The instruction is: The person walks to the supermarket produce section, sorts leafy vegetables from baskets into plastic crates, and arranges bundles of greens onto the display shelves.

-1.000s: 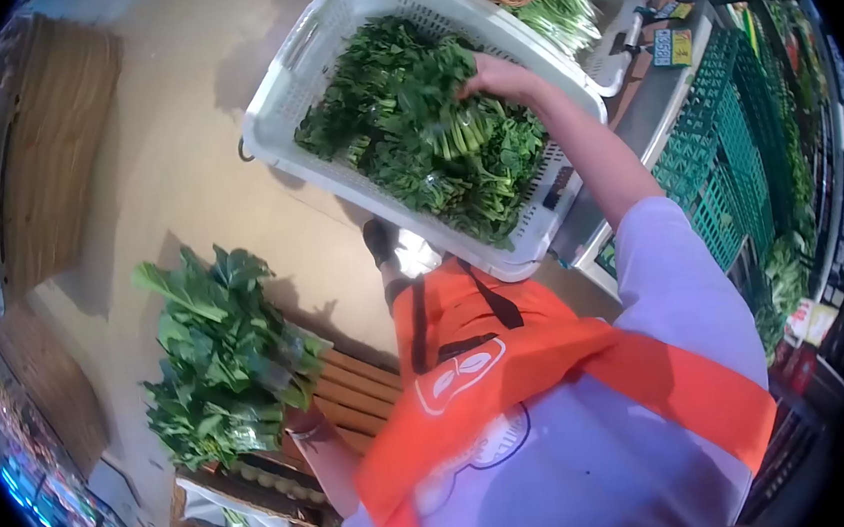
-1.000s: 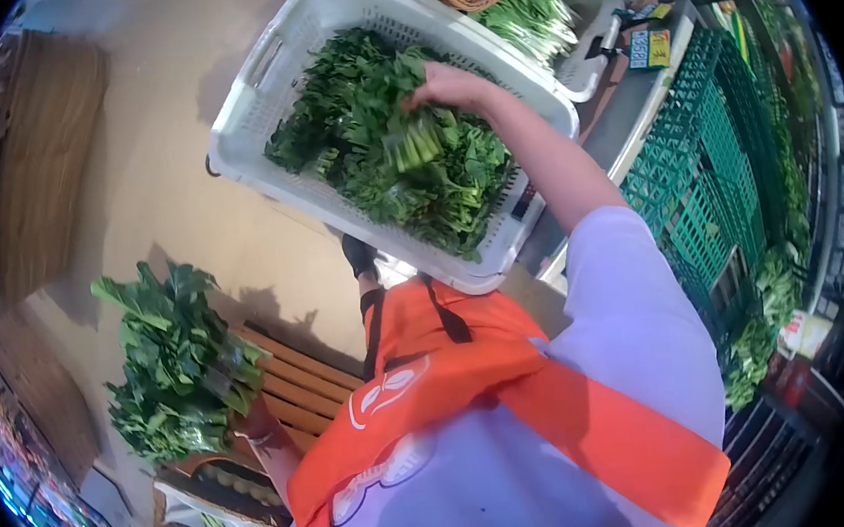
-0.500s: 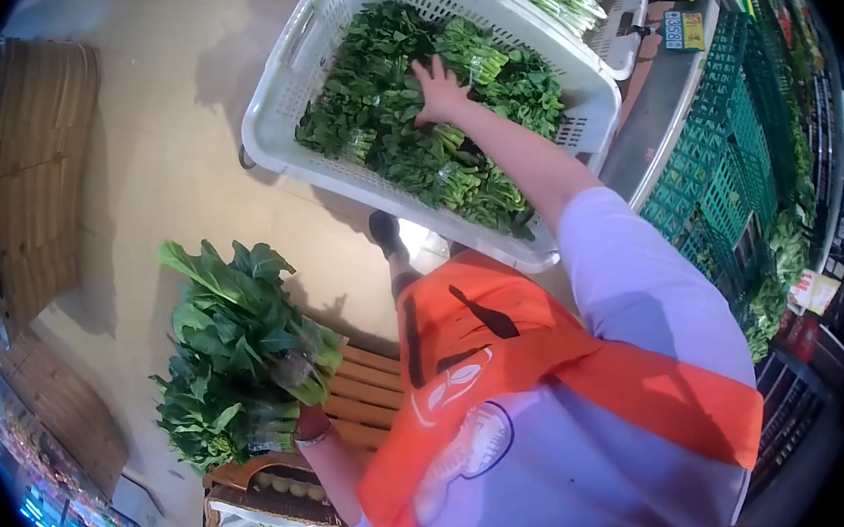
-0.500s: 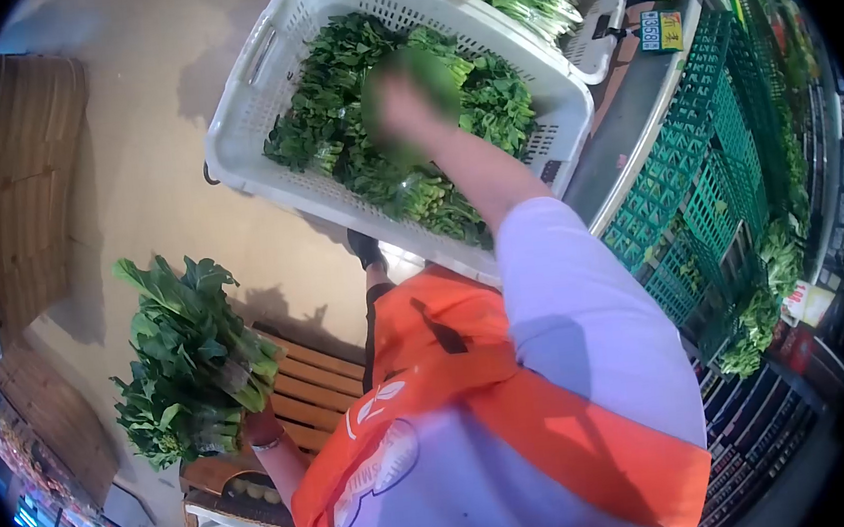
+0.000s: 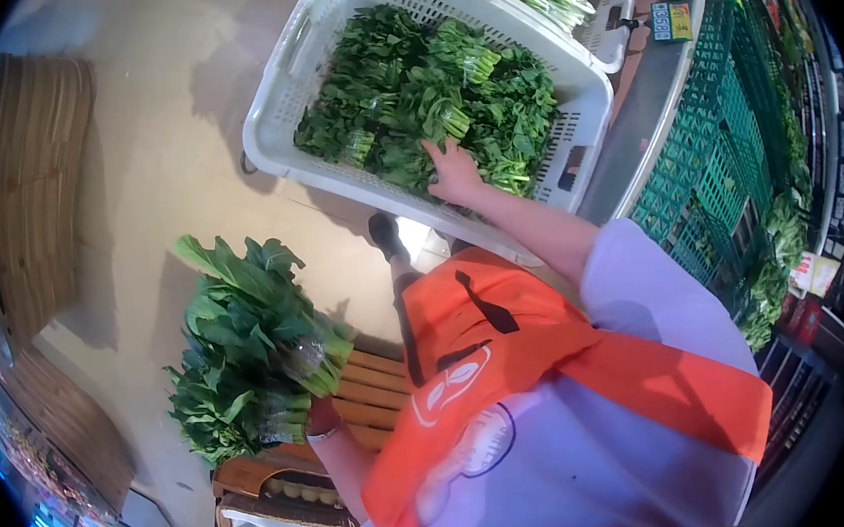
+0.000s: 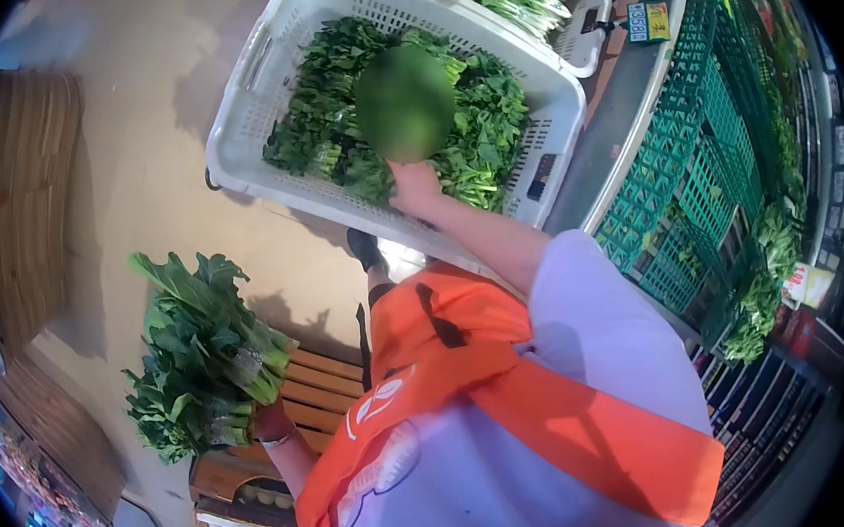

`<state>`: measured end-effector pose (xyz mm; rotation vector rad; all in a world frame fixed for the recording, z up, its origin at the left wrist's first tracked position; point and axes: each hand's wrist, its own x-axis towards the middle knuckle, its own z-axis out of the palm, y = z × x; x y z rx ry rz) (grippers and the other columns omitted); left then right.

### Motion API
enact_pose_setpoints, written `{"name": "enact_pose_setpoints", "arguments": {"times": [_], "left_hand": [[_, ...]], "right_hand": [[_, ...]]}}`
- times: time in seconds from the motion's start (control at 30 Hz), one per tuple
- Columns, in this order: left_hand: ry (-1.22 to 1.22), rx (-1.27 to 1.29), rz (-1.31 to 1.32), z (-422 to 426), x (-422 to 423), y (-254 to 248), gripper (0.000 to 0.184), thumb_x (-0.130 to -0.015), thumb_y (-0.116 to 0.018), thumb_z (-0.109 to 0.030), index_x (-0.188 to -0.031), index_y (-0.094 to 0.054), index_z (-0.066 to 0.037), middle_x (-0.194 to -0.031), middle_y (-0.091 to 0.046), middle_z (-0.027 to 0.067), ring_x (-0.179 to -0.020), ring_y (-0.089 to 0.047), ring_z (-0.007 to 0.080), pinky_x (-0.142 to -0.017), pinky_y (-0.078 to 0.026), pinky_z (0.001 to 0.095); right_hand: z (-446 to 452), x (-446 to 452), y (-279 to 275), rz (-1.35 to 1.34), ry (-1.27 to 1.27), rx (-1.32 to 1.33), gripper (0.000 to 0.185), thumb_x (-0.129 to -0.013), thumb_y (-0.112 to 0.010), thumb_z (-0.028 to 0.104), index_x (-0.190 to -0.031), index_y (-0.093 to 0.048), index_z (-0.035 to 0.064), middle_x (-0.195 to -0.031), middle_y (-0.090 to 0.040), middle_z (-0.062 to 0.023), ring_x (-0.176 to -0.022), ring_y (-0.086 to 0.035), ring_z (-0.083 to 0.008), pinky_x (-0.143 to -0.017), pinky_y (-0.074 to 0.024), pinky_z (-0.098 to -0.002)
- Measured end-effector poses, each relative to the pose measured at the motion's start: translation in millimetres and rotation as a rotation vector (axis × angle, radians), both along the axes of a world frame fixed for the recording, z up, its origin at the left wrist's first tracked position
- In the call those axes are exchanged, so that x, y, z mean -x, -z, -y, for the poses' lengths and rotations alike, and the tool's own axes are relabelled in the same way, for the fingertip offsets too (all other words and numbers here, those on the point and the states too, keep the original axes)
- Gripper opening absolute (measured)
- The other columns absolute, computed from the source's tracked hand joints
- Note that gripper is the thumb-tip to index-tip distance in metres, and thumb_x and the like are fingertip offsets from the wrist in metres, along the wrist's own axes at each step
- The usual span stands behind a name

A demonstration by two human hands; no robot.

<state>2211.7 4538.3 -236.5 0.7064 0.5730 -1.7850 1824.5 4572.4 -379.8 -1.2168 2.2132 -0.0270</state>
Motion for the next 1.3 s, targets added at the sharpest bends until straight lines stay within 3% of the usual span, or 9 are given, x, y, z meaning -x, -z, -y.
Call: {"name": "enact_pose_setpoints", "arguments": {"times": [0.37,0.5,0.63,0.77,0.87,1.1,1.13,1.23,1.3], "left_hand": [[0.124,0.001,-0.003,9,27,-2,0.046,-0.086,-0.048,-0.032,-0.124,-0.047,-0.005,-0.124,-0.048,0.0126,-0.112,-0.046,0.0293,-0.097,-0.033,0.0467],[0.151,0.001,-0.009,15,42,1,0.046,-0.086,-0.048,-0.033,-0.123,-0.047,-0.005,-0.123,-0.049,0.0126,-0.111,-0.047,0.0291,-0.096,-0.034,0.0464],[0.194,-0.001,-0.025,19,61,5,0.046,-0.086,-0.048,-0.033,-0.123,-0.048,-0.005,-0.122,-0.050,0.0126,-0.110,-0.047,0.0290,-0.095,-0.035,0.0460],[0.247,0.000,-0.056,25,80,8,0.046,-0.086,-0.048,-0.033,-0.122,-0.048,-0.005,-0.121,-0.051,0.0126,-0.109,-0.048,0.0288,-0.095,-0.036,0.0457],[0.281,-0.025,-0.121,34,100,9,0.046,-0.086,-0.048,-0.033,-0.122,-0.049,-0.005,-0.120,-0.051,0.0126,-0.108,-0.049,0.0286,-0.094,-0.037,0.0455],[0.201,-0.545,-1.092,48,172,9,0.046,-0.085,-0.048,-0.034,-0.121,-0.049,-0.006,-0.118,-0.053,0.0126,-0.106,-0.050,0.0283,-0.093,-0.039,0.0449],[0.353,-0.302,-0.740,54,174,18,0.050,-0.084,-0.048,-0.038,-0.123,-0.048,-0.006,-0.122,-0.050,0.0121,-0.111,-0.047,0.0282,-0.097,-0.034,0.0453],[0.618,0.194,0.028,67,181,33,0.060,-0.082,-0.051,-0.047,-0.128,-0.045,-0.009,-0.132,-0.045,0.0105,-0.123,-0.038,0.0276,-0.107,-0.023,0.0453],[0.691,0.223,0.095,67,191,37,0.063,-0.080,-0.054,-0.048,-0.130,-0.043,-0.011,-0.135,-0.042,0.0091,-0.126,-0.034,0.0266,-0.109,-0.018,0.0438]], "right_hand": [[-6,9,83,0.097,-0.197,0.048,0.087,-0.073,-0.068,0.023,-0.142,-0.016,0.0106,-0.131,-0.031,-0.0240,-0.120,-0.040,-0.0366,-0.097,-0.0385,-0.0390],[26,74,32,0.070,0.236,0.486,0.062,-0.069,-0.072,0.035,-0.116,-0.046,0.0037,-0.107,-0.056,-0.0181,-0.089,-0.057,-0.0302,-0.083,-0.0454,-0.0406],[31,109,171,0.286,0.414,0.689,0.051,-0.074,-0.067,0.029,-0.117,-0.050,0.0075,-0.110,-0.055,-0.0128,-0.096,-0.055,-0.0246,-0.082,-0.0456,-0.0353],[27,76,108,0.179,0.252,0.617,0.045,-0.087,-0.055,0.038,-0.120,-0.049,0.0083,-0.109,-0.054,-0.0075,-0.098,-0.052,-0.0182,-0.083,-0.0443,-0.0318],[7,75,225,0.518,0.156,0.305,0.091,-0.071,-0.070,0.023,-0.142,-0.012,0.0170,-0.127,-0.040,-0.0221,-0.111,-0.046,-0.0379,-0.094,-0.0392,-0.0429],[47,63,146,0.151,0.078,0.015,0.095,-0.076,-0.062,0.018,-0.144,0.005,0.0174,-0.146,-0.008,-0.0246,-0.130,-0.027,-0.0401,-0.106,-0.0234,-0.0487],[46,59,126,0.055,0.098,0.033,0.096,-0.076,-0.062,0.019,-0.144,0.005,0.0173,-0.146,-0.008,-0.0250,-0.130,-0.026,-0.0404,-0.106,-0.0233,-0.0489],[41,56,77,0.616,0.429,0.317,0.093,-0.076,-0.066,0.023,-0.143,-0.003,0.0115,-0.145,-0.013,-0.0244,-0.132,-0.024,-0.0373,-0.105,-0.0254,-0.0456],[35,51,-15,1.600,0.835,0.447,0.088,-0.076,-0.068,0.025,-0.142,-0.013,0.0057,-0.143,-0.023,-0.0235,-0.130,-0.030,-0.0332,-0.104,-0.0276,-0.0417]]}}
